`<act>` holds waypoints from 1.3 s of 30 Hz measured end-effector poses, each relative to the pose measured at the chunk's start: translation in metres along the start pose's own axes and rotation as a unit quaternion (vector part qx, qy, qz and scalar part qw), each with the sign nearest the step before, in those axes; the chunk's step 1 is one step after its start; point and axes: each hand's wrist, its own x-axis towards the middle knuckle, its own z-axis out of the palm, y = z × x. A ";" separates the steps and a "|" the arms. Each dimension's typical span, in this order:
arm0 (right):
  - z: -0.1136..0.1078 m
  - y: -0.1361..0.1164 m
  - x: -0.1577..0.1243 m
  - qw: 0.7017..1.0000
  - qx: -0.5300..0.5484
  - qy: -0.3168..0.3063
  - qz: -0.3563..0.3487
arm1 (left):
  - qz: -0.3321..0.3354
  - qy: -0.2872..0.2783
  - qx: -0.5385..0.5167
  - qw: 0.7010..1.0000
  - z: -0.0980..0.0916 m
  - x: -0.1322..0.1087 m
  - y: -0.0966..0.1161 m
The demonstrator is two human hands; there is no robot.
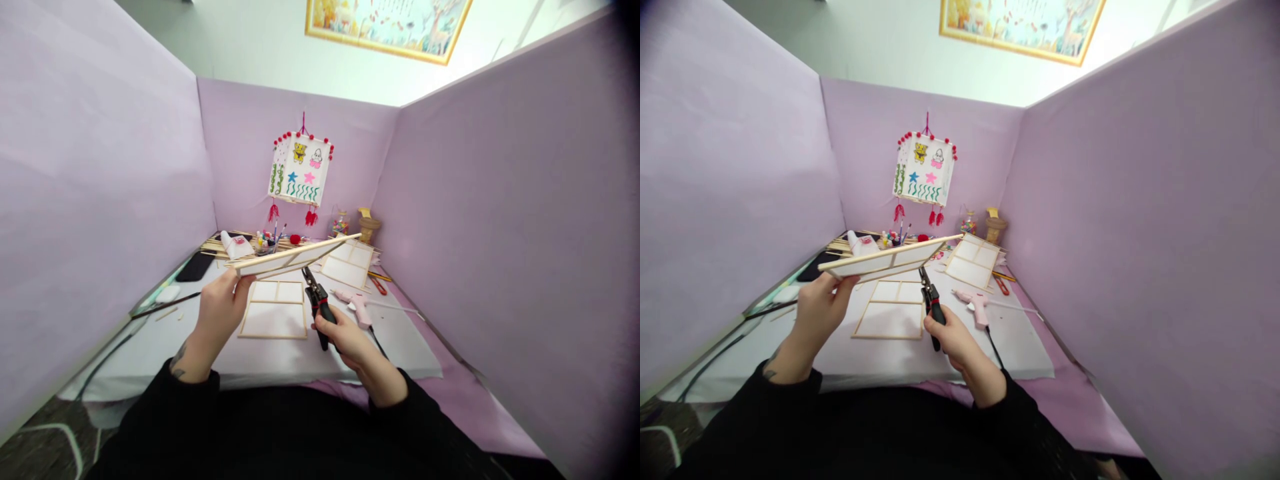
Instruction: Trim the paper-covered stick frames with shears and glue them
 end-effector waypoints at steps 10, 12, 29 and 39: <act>0.001 -0.006 -0.001 1.000 -0.010 -0.013 -0.005 | 0.002 -0.002 0.011 1.000 0.000 0.002 0.000; 0.000 -0.003 0.000 1.000 -0.013 -0.010 0.002 | 0.006 -0.002 0.009 1.000 -0.001 0.003 0.000; -0.014 0.001 0.008 1.000 -0.018 0.018 -0.015 | 0.086 0.050 0.007 0.995 -0.002 -0.002 0.011; -0.014 0.003 0.017 0.991 -0.092 0.078 -0.057 | 0.086 0.063 0.013 0.994 0.003 0.003 0.016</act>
